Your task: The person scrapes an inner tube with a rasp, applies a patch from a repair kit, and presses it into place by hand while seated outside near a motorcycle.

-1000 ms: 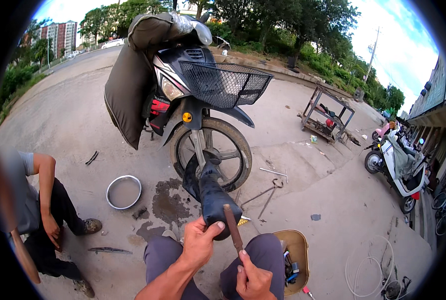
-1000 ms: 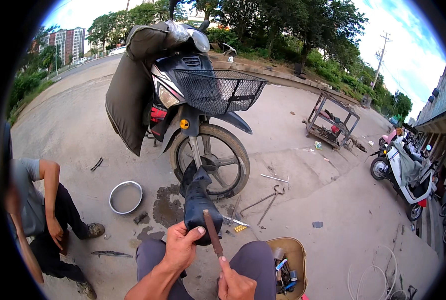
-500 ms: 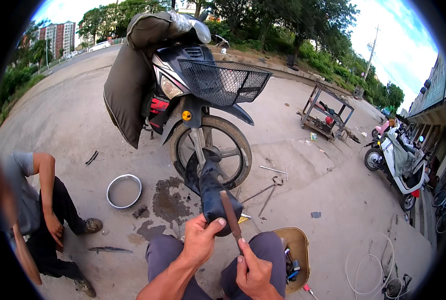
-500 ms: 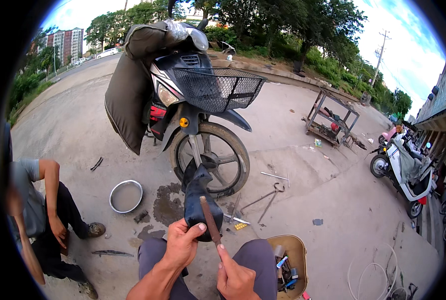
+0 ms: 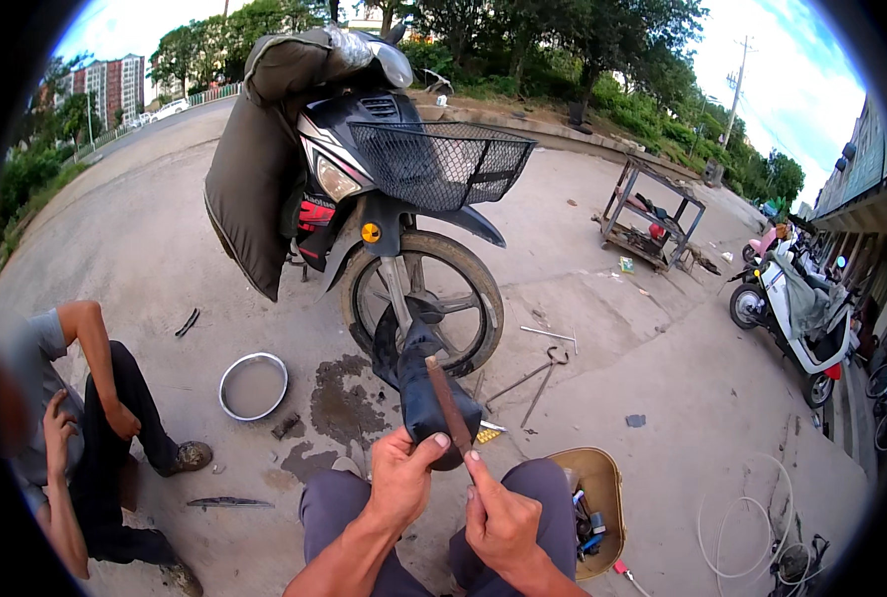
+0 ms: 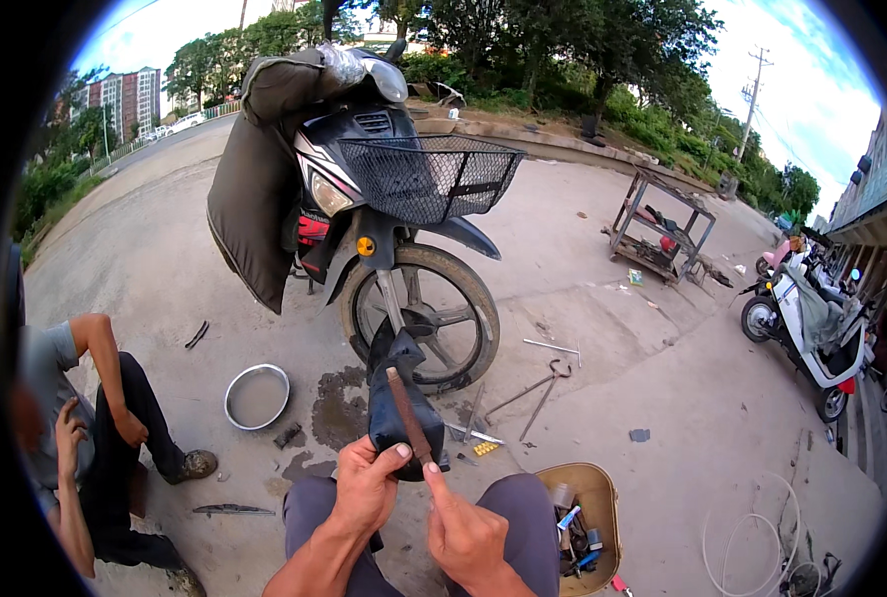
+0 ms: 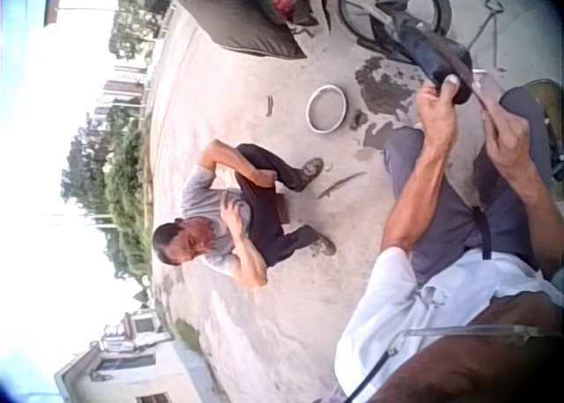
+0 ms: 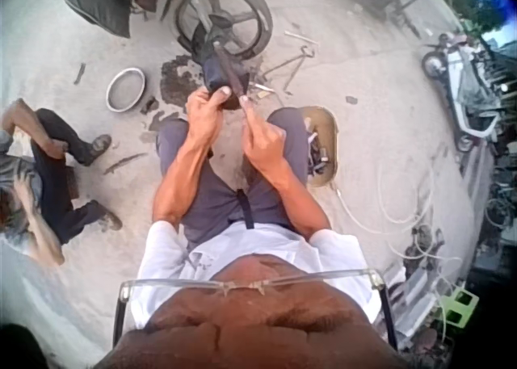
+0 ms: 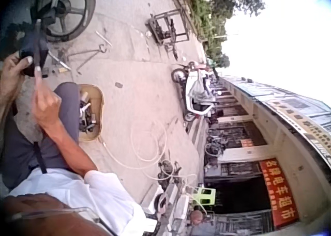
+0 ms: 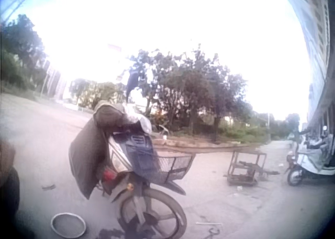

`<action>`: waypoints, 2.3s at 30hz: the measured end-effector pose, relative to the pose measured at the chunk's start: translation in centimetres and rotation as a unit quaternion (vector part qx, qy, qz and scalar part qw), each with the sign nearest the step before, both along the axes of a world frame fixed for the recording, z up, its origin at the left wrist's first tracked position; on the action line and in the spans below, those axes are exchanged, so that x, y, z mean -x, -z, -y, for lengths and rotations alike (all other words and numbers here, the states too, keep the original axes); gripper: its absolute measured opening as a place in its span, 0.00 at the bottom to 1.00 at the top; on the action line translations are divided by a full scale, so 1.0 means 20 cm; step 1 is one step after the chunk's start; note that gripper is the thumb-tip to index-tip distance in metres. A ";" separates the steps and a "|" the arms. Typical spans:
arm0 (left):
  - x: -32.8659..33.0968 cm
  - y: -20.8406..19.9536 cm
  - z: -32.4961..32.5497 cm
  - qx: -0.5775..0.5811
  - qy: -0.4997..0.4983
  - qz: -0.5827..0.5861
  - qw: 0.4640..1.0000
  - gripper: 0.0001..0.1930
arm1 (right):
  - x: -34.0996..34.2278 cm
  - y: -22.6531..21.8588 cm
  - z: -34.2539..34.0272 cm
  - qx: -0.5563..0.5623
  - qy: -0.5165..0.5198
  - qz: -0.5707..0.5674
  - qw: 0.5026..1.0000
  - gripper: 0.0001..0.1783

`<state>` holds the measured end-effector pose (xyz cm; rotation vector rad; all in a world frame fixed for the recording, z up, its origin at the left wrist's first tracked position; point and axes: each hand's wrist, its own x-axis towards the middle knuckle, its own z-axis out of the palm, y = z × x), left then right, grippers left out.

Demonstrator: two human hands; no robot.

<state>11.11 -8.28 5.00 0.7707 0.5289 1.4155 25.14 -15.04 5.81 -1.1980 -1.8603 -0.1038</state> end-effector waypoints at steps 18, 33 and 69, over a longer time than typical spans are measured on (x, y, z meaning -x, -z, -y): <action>-0.03 -0.03 -0.01 -0.004 0.011 -0.002 1.000 0.09 | -0.04 0.07 0.13 -0.004 0.013 -0.042 0.999 0.25; -0.03 -0.01 -0.02 -0.005 0.001 -0.018 1.000 0.09 | -0.02 0.01 0.01 0.003 0.013 -0.009 1.000 0.28; 0.01 0.08 0.01 -0.045 0.011 -0.112 0.993 0.10 | 0.03 0.25 0.03 0.094 -0.028 -0.099 0.990 0.25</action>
